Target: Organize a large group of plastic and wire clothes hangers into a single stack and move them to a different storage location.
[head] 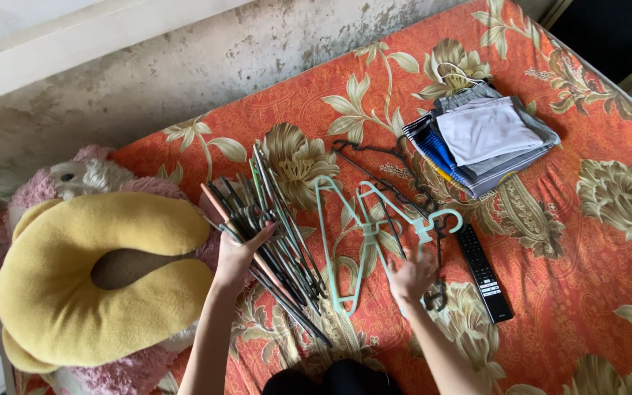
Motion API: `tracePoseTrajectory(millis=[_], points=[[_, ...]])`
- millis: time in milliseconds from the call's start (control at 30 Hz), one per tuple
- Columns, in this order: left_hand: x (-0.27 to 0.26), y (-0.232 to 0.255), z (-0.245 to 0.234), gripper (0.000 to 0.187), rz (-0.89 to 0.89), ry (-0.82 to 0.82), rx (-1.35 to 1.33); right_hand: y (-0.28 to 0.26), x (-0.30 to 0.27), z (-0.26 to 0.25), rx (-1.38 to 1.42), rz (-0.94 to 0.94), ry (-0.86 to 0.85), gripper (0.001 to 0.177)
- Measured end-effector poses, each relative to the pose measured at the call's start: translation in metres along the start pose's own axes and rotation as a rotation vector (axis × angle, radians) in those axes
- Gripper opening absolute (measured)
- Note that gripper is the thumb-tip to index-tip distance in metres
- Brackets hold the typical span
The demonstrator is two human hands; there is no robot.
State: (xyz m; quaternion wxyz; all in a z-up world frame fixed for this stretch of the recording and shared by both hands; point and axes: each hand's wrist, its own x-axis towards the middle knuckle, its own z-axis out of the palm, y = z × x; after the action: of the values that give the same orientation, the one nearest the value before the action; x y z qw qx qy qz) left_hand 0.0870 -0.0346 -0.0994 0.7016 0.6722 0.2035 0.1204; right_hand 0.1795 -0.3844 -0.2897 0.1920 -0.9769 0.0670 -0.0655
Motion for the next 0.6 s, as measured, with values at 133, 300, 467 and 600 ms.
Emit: tracePoseTrajectory(millis=[133,300,467,600], points=[[-0.003,0.003,-0.002,0.027,0.005,0.007,-0.045,-0.038,-0.015,-0.015,-0.079,-0.079,0.172,0.081],[-0.002,-0.003,-0.002,0.025,-0.002,0.026,-0.093,-0.058,-0.04,0.015,0.584,0.268,-0.51,0.06],[-0.004,0.001,0.001,0.028,0.004,0.017,-0.065,-0.031,-0.04,0.092,0.632,0.067,-0.35,0.05],[-0.002,0.0,0.0,0.026,0.028,-0.004,-0.059,-0.059,-0.023,0.042,1.189,0.395,-0.473,0.045]])
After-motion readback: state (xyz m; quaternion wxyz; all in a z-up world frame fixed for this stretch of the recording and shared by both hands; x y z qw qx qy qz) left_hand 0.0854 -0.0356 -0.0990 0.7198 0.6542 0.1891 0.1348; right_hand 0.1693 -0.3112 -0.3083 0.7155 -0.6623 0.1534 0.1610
